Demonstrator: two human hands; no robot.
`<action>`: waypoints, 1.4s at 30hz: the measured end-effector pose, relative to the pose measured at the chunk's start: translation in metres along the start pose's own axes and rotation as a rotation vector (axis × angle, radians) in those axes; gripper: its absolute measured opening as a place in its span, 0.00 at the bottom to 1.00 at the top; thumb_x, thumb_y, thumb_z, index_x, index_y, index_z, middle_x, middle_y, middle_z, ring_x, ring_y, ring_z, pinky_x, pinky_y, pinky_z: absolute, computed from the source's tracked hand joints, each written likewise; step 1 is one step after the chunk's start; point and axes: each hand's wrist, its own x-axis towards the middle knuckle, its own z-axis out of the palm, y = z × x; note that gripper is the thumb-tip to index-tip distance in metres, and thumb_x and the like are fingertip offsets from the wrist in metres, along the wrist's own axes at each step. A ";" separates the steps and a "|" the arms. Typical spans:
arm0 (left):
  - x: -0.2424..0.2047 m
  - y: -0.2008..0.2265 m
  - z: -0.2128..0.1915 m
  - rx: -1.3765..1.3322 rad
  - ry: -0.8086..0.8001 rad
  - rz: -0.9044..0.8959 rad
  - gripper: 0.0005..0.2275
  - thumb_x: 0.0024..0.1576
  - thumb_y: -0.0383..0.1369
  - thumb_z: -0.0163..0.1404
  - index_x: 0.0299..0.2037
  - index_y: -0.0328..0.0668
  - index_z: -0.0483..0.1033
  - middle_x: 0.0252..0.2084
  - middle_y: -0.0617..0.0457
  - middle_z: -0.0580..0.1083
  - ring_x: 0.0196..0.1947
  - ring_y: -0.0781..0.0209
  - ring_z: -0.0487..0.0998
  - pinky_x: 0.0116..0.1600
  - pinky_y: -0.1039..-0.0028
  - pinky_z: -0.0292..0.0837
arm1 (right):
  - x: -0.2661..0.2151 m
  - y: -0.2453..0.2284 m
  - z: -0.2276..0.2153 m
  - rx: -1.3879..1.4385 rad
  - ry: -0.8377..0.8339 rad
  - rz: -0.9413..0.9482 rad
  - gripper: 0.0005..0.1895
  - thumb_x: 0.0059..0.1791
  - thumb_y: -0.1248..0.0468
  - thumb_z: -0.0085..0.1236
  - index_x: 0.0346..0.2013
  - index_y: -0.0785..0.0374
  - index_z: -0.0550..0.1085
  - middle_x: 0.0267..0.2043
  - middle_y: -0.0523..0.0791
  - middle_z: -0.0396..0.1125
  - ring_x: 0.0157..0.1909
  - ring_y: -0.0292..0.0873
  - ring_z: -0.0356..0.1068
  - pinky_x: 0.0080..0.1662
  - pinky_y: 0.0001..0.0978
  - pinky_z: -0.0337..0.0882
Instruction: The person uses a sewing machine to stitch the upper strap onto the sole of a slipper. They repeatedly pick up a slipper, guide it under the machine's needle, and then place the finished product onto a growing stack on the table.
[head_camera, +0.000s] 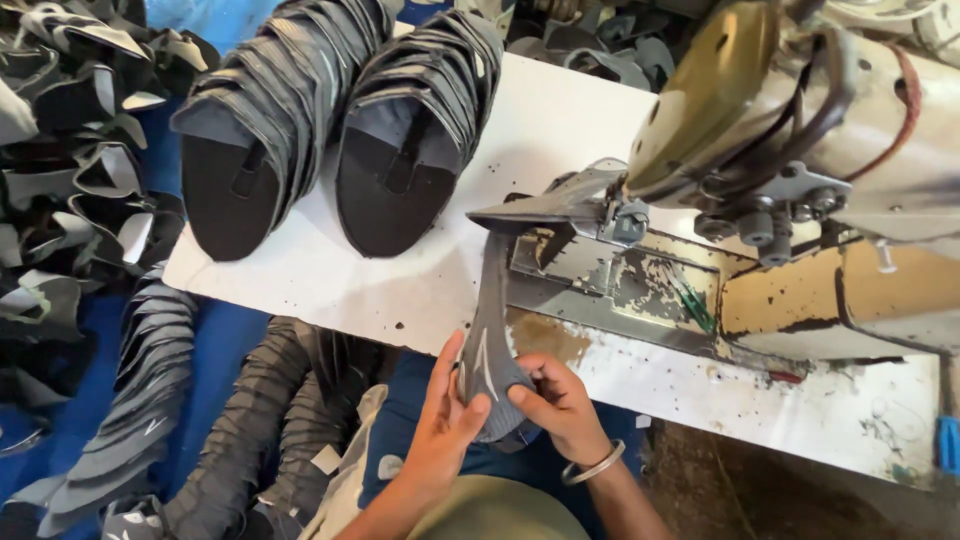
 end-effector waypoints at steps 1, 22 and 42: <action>-0.001 -0.003 0.002 -0.056 -0.037 0.048 0.32 0.58 0.30 0.54 0.73 0.49 0.52 0.59 0.50 0.68 0.58 0.64 0.69 0.61 0.73 0.64 | -0.003 0.000 -0.002 0.091 -0.001 -0.002 0.12 0.53 0.67 0.58 0.50 0.69 0.72 0.45 0.42 0.70 0.47 0.34 0.67 0.50 0.28 0.67; 0.025 -0.028 0.087 0.586 -0.162 0.610 0.15 0.64 0.21 0.53 0.61 0.33 0.72 0.48 0.39 0.77 0.44 0.48 0.79 0.50 0.66 0.75 | 0.009 -0.018 -0.080 0.064 -0.040 -0.269 0.10 0.50 0.71 0.64 0.46 0.69 0.79 0.46 0.47 0.75 0.46 0.40 0.73 0.49 0.32 0.74; 0.157 0.035 0.108 0.715 -0.133 0.363 0.22 0.63 0.31 0.52 0.69 0.39 0.67 0.52 0.44 0.79 0.48 0.62 0.80 0.53 0.73 0.75 | 0.075 -0.046 -0.088 0.240 0.688 -0.378 0.16 0.49 0.80 0.66 0.36 0.61 0.68 0.34 0.37 0.63 0.40 0.32 0.67 0.46 0.24 0.69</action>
